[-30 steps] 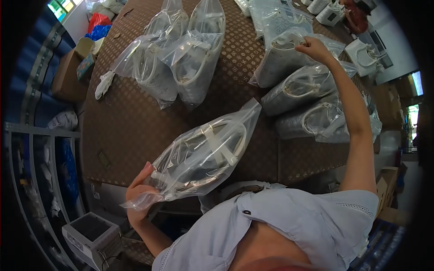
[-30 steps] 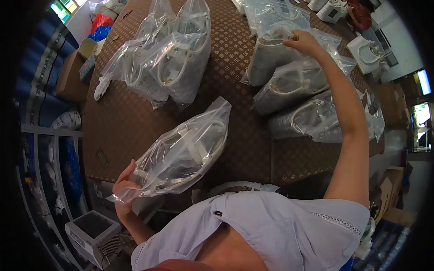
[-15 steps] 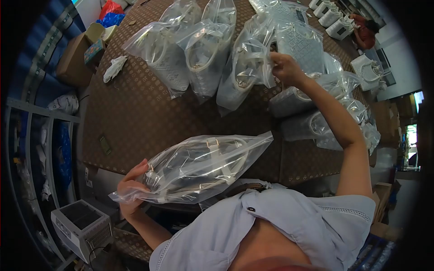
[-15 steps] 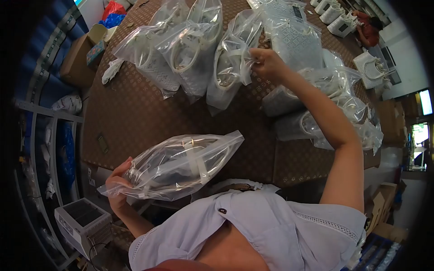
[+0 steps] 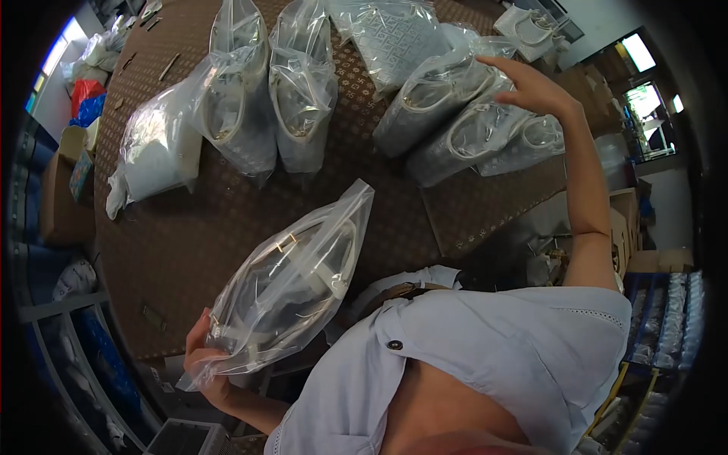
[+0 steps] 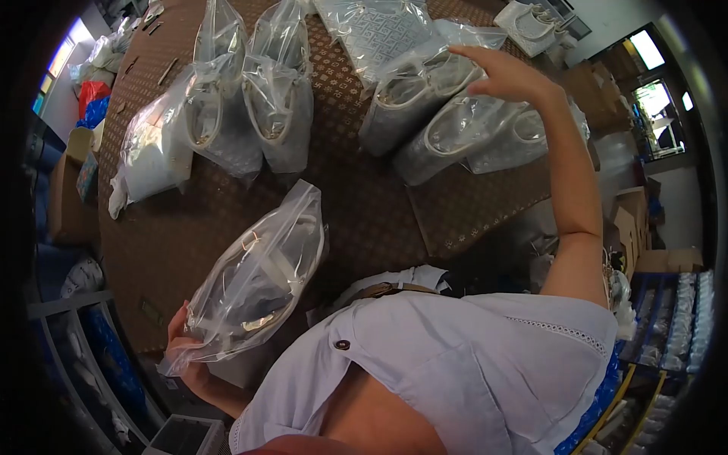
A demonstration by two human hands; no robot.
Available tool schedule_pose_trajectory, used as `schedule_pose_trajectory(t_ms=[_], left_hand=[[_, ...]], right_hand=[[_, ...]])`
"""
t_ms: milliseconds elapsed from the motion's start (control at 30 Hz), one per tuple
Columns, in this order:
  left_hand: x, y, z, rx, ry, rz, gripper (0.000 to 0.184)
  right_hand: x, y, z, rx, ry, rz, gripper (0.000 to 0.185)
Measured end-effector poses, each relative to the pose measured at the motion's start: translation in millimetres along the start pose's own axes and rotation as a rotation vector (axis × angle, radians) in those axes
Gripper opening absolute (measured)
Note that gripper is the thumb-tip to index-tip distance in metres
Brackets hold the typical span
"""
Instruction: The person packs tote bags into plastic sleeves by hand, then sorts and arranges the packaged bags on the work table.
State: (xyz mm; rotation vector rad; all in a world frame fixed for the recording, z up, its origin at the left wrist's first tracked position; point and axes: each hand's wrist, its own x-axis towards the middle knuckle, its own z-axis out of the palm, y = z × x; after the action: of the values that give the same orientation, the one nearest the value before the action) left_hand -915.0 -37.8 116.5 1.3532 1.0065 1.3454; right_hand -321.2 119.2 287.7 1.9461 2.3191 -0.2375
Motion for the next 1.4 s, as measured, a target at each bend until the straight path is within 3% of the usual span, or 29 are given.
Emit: schedule_pose_trajectory(t_ms=[100, 233, 300, 367, 433, 500, 533, 600, 733, 800, 867, 900, 967, 1000, 1033, 1100, 1167, 1200, 1300, 1367, 1400], left_hand=[[5, 0, -4, 0.043, -0.027, -0.017, 0.046], [1, 3, -5, 0.045, 0.0, -0.062, 0.045], [0, 3, -2, 0.061, 0.025, -0.058, 0.045], [-2, 2, -1, 0.025, 0.053, -0.081, 0.042], [-2, 1, 0, 0.017, 0.071, -0.085, 0.041], [0, 0, -1, 0.009, 0.083, -0.09, 0.04], [3, 1, -4, 0.023, 0.062, -0.104, 0.039], [7, 6, 1, 0.044, 0.047, -0.112, 0.038], [4, 30, 14, 0.191, 0.202, -0.144, 0.057], [2, 37, 30, 0.264, 0.29, -0.167, 0.067], [7, 40, 52, 0.277, 0.456, -0.113, 0.071], [6, 35, 58, 0.284, 0.454, -0.117, 0.071], [4, 13, 61, 0.286, 0.612, -0.062, 0.051], [-2, 9, 55, 0.296, 0.609, -0.063, 0.051], [-11, 6, 46, 0.405, 0.624, -0.177, 0.041], [-16, 7, 73, 0.516, 0.646, -0.29, 0.033], [-10, 12, 126, 0.356, 0.895, -0.191, 0.029], [-11, 7, 144, 0.367, 0.906, -0.181, 0.029], [-8, -13, 174, 0.61, 0.999, -0.051, 0.029], [-2, -14, 190, 1.093, 0.957, 0.193, 0.035], [-1, -12, 200, 1.025, 1.021, 0.093, 0.041]], right_hand=[[-33, 29, 15, 0.134, -0.171, 0.147, 0.082], [-81, 30, 56, -0.054, -0.08, 0.252, 0.087], [-94, 13, 73, -0.146, 0.425, 0.433, 0.089], [-105, -9, 120, 0.378, 0.681, 0.545, 0.097], [-112, -14, 203, 0.804, 0.695, 0.591, 0.106], [-100, -14, 265, 0.904, 0.606, 0.632, 0.117], [-86, -16, 281, 0.91, 0.618, 0.626, 0.117], [-60, -17, 306, 1.171, 0.428, 0.558, 0.119], [-49, -1, 322, 1.312, 0.522, 0.459, 0.115], [-70, 10, 283, 1.329, 0.126, 0.501, 0.108], [-79, 39, 277, 1.27, 0.158, 0.409, 0.105], [-80, 50, 276, 1.215, 0.193, 0.31, 0.101], [-77, 61, 272, 1.336, 0.12, 0.356, 0.101], [-75, 59, 271, 1.449, 0.047, 0.399, 0.101], [-73, 53, 279, 1.459, 0.044, 0.399, 0.101], [-63, 40, 301, 1.567, 0.332, 0.273, 0.105], [-45, 55, 339, 1.27, 0.363, 0.231, 0.11], [-36, 56, 337, 1.282, 0.359, 0.216, 0.11], [-34, 49, 328, 1.382, 0.417, 0.254, 0.113], [-38, 60, 320, 1.342, 0.411, 0.191, 0.111], [-44, 66, 321, 1.353, 0.395, 0.193, 0.111]])
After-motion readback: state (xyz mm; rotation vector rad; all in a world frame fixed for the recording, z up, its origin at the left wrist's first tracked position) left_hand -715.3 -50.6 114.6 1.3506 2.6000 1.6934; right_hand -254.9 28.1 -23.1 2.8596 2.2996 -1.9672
